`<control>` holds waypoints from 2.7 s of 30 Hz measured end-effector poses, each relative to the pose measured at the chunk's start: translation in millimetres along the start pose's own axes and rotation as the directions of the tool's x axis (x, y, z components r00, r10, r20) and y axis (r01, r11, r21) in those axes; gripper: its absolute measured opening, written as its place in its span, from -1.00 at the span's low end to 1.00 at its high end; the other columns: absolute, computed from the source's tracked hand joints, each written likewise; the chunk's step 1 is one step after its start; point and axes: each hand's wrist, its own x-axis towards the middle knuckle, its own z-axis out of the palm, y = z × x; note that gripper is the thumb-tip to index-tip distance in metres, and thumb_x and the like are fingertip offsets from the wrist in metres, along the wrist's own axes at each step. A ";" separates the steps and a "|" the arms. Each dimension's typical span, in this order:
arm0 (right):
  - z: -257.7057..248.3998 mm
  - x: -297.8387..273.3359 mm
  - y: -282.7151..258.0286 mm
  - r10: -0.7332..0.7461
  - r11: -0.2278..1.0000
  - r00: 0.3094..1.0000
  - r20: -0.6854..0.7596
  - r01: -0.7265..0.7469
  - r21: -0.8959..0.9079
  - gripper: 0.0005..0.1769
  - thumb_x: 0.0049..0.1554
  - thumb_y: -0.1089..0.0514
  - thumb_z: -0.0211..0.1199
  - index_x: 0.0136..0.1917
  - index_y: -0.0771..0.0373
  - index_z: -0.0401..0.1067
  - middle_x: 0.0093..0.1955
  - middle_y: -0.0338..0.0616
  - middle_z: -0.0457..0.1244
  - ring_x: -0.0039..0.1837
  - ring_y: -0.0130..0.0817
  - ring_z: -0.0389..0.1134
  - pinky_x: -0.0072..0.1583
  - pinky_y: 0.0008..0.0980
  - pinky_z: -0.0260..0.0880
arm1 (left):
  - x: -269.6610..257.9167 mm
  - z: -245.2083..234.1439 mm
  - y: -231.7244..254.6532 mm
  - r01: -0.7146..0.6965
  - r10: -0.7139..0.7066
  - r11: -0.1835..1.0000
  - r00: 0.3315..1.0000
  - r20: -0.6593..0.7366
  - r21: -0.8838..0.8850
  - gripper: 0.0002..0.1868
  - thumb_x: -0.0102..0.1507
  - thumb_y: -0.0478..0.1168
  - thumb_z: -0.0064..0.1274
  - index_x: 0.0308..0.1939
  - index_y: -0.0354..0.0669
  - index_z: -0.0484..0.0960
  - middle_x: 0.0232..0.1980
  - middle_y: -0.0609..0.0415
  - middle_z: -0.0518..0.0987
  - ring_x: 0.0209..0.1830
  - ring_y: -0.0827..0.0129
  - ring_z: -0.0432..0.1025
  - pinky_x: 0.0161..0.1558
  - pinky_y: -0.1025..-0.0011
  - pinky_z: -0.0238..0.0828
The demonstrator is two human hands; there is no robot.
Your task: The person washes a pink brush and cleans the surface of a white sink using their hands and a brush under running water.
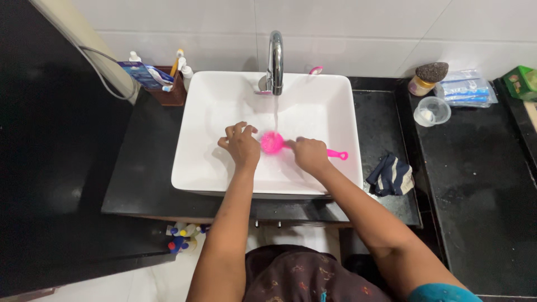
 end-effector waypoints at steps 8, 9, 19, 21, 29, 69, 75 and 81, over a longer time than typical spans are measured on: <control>-11.0 18.0 24.8 0.345 0.752 0.755 0.558 -0.578 0.317 -0.59 0.27 0.06 0.09 0.36 -0.20 0.46 -0.17 -0.24 0.45 -0.26 -0.46 0.42 -0.15 -0.38 0.39 | 1.8 -0.4 -0.4 -0.067 0.068 0.997 0.998 0.014 -0.039 -0.74 0.01 -0.47 0.17 -0.43 0.07 0.71 0.03 0.25 0.62 0.19 0.32 0.28 0.16 0.04 -0.06; -10.3 16.4 26.1 0.346 0.751 0.754 0.559 -0.579 0.316 -0.59 0.27 0.06 0.09 0.36 -0.20 0.46 -0.17 -0.24 0.45 -0.26 -0.46 0.42 -0.15 -0.38 0.39 | 0.3 1.6 -0.1 -0.068 0.068 0.997 0.998 0.016 -0.040 -0.74 0.01 -0.47 0.17 -0.43 0.07 0.71 0.03 0.25 0.62 0.19 0.32 0.28 0.16 0.04 -0.06; -5.7 27.8 28.9 0.280 0.394 0.822 0.495 -0.569 0.722 -0.52 0.22 0.24 0.11 0.41 0.15 0.43 -0.19 -0.15 0.44 -0.38 -0.50 0.21 -0.30 -0.47 0.25 | 3.7 3.3 -3.0 -0.054 0.054 0.998 0.999 -0.004 -0.013 -0.74 0.03 -0.47 0.14 -0.49 0.09 0.67 -0.06 0.32 0.62 0.16 0.35 0.29 0.16 -0.02 -0.09; -8.4 32.6 27.0 0.293 0.391 0.844 0.450 -0.535 0.749 -0.53 0.21 0.24 0.12 0.39 0.17 0.45 -0.19 -0.15 0.45 -0.38 -0.51 0.23 -0.27 -0.48 0.31 | 3.6 4.1 -0.1 -0.057 0.057 0.998 0.998 -0.006 -0.009 -0.73 0.03 -0.47 0.13 -0.50 0.10 0.67 -0.06 0.32 0.62 0.16 0.35 0.29 0.16 -0.03 -0.09; -23.7 48.5 27.8 0.328 0.546 0.870 0.368 -0.493 0.678 -0.51 0.19 0.24 0.12 0.39 0.12 0.44 -0.19 -0.17 0.45 -0.39 -0.51 0.18 -0.28 -0.48 0.30 | 3.9 3.3 -2.5 -0.057 0.057 0.998 0.998 -0.007 -0.010 -0.75 0.05 -0.47 0.14 -0.50 0.07 0.66 -0.10 0.32 0.62 0.14 0.36 0.30 0.18 -0.04 -0.10; 25.2 13.1 1.9 0.017 0.997 0.991 0.135 -0.007 -0.078 -0.49 0.18 0.25 -0.01 0.28 -0.17 0.51 -0.13 -0.06 0.34 -0.10 -0.07 0.41 -0.09 -0.06 0.43 | 2.8 -4.0 -4.9 0.033 -0.033 0.997 0.999 0.004 0.063 -0.78 0.05 -0.43 0.13 -0.53 0.07 0.66 -0.11 0.31 0.61 0.14 0.32 0.30 0.20 -0.10 -0.15; 14.8 10.4 0.5 0.032 0.997 0.981 0.190 -0.017 -0.081 -0.47 0.13 0.28 -0.02 0.22 -0.17 0.54 -0.12 -0.07 0.35 -0.07 -0.05 0.43 -0.09 -0.03 0.42 | -0.6 -6.1 -5.9 0.006 -0.005 0.998 1.000 -0.021 0.057 -0.77 0.02 -0.43 0.13 -0.50 0.09 0.66 -0.12 0.32 0.61 0.13 0.31 0.30 0.19 -0.11 -0.13; -19.1 20.7 14.4 0.335 0.914 0.914 0.228 -0.374 0.158 -0.62 0.06 0.10 0.27 0.16 -0.18 0.62 -0.07 -0.07 0.42 -0.03 -0.08 0.41 -0.03 -0.08 0.40 | 5.7 -5.3 -0.1 -0.096 0.095 0.995 0.995 -0.033 -0.030 -0.79 0.03 -0.41 0.12 -0.44 0.08 0.67 -0.13 0.32 0.60 0.12 0.33 0.30 0.12 -0.09 -0.12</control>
